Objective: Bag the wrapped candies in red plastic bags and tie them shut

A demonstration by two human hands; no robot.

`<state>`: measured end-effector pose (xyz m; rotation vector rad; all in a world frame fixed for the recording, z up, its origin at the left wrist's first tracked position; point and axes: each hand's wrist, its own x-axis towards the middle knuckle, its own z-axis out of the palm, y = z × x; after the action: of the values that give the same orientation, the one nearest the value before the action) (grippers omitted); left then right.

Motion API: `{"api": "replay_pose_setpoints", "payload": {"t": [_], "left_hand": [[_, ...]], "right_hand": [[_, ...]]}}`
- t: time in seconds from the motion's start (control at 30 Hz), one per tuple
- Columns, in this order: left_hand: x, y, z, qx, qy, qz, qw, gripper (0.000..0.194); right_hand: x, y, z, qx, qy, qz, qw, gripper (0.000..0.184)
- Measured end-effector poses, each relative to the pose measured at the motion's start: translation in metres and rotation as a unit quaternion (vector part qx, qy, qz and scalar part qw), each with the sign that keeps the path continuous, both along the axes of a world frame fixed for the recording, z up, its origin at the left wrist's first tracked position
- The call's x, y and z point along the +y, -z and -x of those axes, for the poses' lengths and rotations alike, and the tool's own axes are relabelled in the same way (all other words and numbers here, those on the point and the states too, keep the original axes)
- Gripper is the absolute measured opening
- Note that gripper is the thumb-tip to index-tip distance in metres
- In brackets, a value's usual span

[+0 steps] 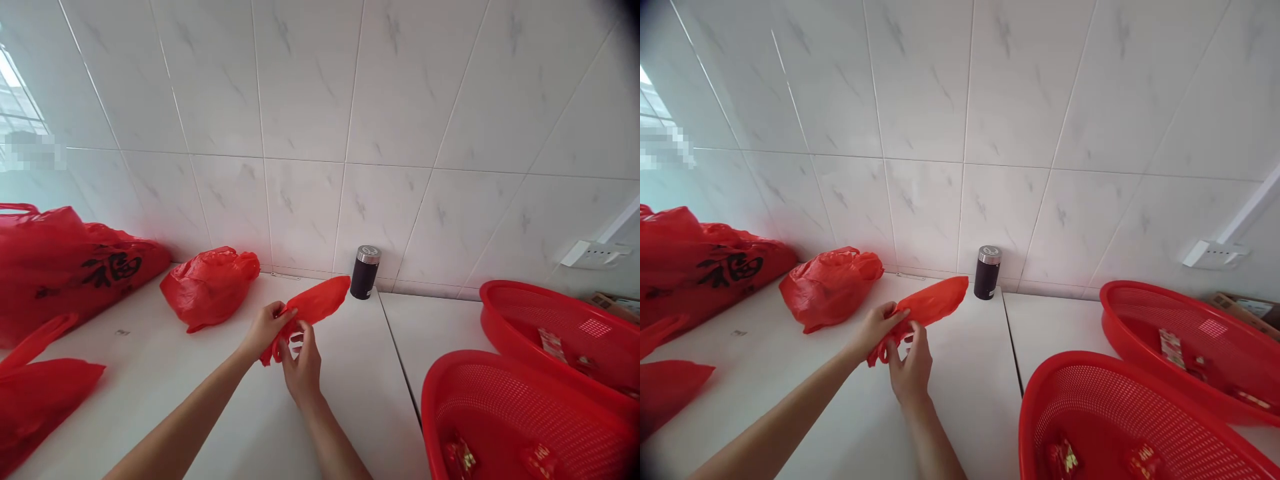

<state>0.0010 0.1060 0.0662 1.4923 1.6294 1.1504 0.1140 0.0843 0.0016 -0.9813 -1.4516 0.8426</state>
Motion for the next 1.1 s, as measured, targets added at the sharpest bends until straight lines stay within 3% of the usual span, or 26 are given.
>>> {"api": "replay_pose_setpoints", "payload": {"t": [0.13, 0.2, 0.27, 0.4, 0.47, 0.5, 0.63, 0.73, 0.9, 1.1], "left_hand": [[-0.038, -0.001, 0.001, -0.151, 0.083, 0.044, 0.984, 0.036], [-0.052, 0.005, 0.020, -0.196, 0.073, 0.053, 0.977, 0.039], [-0.062, 0.013, 0.050, -0.217, 0.018, 0.049, 0.975, 0.041], [-0.077, 0.017, 0.099, -0.218, -0.155, -0.008, 0.964, 0.050], [-0.087, 0.010, 0.094, -0.231, -0.195, -0.036, 0.953, 0.052], [-0.092, 0.006, 0.082, -0.245, -0.185, -0.034, 0.951, 0.053], [-0.107, -0.004, 0.011, -0.348, -0.038, 0.063, 0.935, 0.050], [-0.103, 0.002, -0.012, -0.426, -0.048, 0.078, 0.900, 0.035], [-0.091, 0.009, 0.032, -0.470, -0.159, 0.015, 0.868, 0.037], [-0.106, -0.009, 0.078, -0.432, -0.160, -0.024, 0.888, 0.030]], "right_hand": [[-0.002, -0.012, -0.007, 0.059, -0.036, 0.049, 0.996, 0.019], [0.002, -0.018, -0.019, 0.075, -0.026, 0.059, 0.995, 0.018], [0.006, -0.026, -0.034, 0.098, -0.016, 0.074, 0.992, 0.017], [0.007, -0.045, -0.059, 0.141, 0.018, 0.096, 0.985, 0.021], [0.001, -0.053, -0.060, 0.144, 0.028, 0.095, 0.985, 0.022], [-0.004, -0.055, -0.057, 0.141, 0.028, 0.092, 0.985, 0.022], [-0.028, -0.056, -0.034, 0.084, 0.018, 0.048, 0.995, 0.023], [-0.040, -0.055, -0.033, 0.054, -0.010, 0.042, 0.998, 0.022], [-0.033, -0.064, -0.062, 0.212, 0.002, 0.167, 0.963, 0.024], [-0.015, -0.076, -0.086, 0.292, -0.007, 0.200, 0.935, 0.030]]}}
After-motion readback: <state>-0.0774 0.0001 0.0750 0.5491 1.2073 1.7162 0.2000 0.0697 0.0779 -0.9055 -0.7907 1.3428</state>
